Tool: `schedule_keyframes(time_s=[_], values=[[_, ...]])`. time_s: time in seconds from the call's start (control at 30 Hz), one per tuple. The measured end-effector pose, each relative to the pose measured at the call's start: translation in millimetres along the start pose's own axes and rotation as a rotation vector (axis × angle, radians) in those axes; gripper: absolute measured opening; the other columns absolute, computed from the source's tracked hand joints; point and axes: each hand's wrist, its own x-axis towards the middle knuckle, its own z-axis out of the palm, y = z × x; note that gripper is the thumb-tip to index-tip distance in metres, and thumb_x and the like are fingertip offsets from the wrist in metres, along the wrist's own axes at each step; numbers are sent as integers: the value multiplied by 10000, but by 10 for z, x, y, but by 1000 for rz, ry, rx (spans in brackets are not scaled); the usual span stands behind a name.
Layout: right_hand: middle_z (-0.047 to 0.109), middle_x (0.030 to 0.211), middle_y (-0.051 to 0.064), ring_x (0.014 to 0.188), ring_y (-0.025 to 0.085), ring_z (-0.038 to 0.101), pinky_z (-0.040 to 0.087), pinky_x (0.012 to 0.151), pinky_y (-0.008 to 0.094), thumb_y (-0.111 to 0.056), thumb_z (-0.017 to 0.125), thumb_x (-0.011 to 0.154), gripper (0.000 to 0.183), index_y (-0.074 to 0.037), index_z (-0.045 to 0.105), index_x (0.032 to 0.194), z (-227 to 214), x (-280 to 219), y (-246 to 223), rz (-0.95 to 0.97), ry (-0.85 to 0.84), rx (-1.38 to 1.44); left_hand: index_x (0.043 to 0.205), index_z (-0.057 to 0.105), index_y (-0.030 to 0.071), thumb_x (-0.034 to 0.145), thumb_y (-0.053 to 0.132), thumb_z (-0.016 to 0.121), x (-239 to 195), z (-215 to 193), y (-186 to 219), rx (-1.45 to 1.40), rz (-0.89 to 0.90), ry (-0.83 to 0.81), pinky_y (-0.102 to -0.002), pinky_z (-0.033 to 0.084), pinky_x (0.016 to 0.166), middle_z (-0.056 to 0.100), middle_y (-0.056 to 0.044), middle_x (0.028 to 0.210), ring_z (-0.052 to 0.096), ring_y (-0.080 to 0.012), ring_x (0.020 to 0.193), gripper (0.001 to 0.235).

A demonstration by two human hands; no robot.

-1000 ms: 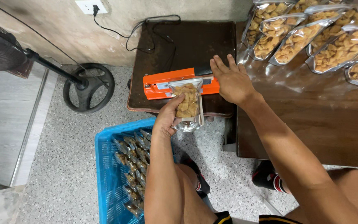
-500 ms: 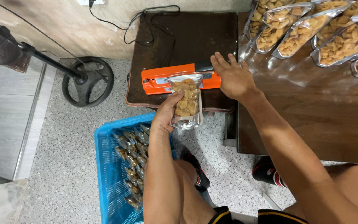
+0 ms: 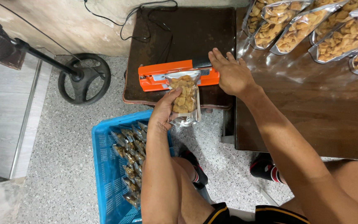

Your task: The person seals plastic bags containing fried food using a manual heat sealer and places the finished bags into a blue plastic basket.

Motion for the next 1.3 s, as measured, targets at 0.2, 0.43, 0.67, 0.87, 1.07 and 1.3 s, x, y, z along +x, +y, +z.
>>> schedule_keyframes(time_s=[0.2,0.43,0.67,0.87,1.07,1.3], values=[[216,1704,43,1502,418,289,285,1164,630,-17,470,904,772,-167,233,1623,-12,4,2,-5,2,0,1297,616,33,945,321,653,21,-3,-4,-13,0,-25,-320,651,746,756,-109,1128,770,-178,942,456],[136,1718,29,1520,419,215,262,1175,625,42,489,839,885,-168,174,1639,-37,2,-43,9,-35,-2,1294,618,0,966,298,646,62,-4,-80,-27,27,-44,-329,656,777,755,-153,1145,770,-207,964,444],[199,1710,112,1512,487,240,303,1150,634,-18,524,901,802,-145,232,1637,-149,-130,-113,-52,100,-78,1336,567,9,933,262,680,-216,56,-169,13,36,-59,-347,662,702,755,-143,1112,775,-214,899,489],[347,1659,191,1504,482,308,316,1201,527,-53,531,932,661,-119,443,1584,-377,-307,11,-157,275,136,1359,559,2,916,270,725,-563,216,-182,87,79,-191,-283,566,555,744,-135,1050,732,-173,782,544],[445,1585,183,1452,463,380,382,1140,530,-301,659,984,552,-142,544,1500,-599,-664,-60,-269,347,-6,1445,549,38,953,264,744,-647,300,-197,64,144,-359,-247,455,493,734,-132,1062,665,-154,738,574],[587,1507,129,1403,405,513,440,1114,557,-252,701,954,454,-206,682,1406,-706,-876,-239,-302,515,-291,1412,541,-12,925,192,739,-661,429,-220,-10,224,-422,-299,604,853,712,-125,1205,721,-171,1036,564]])
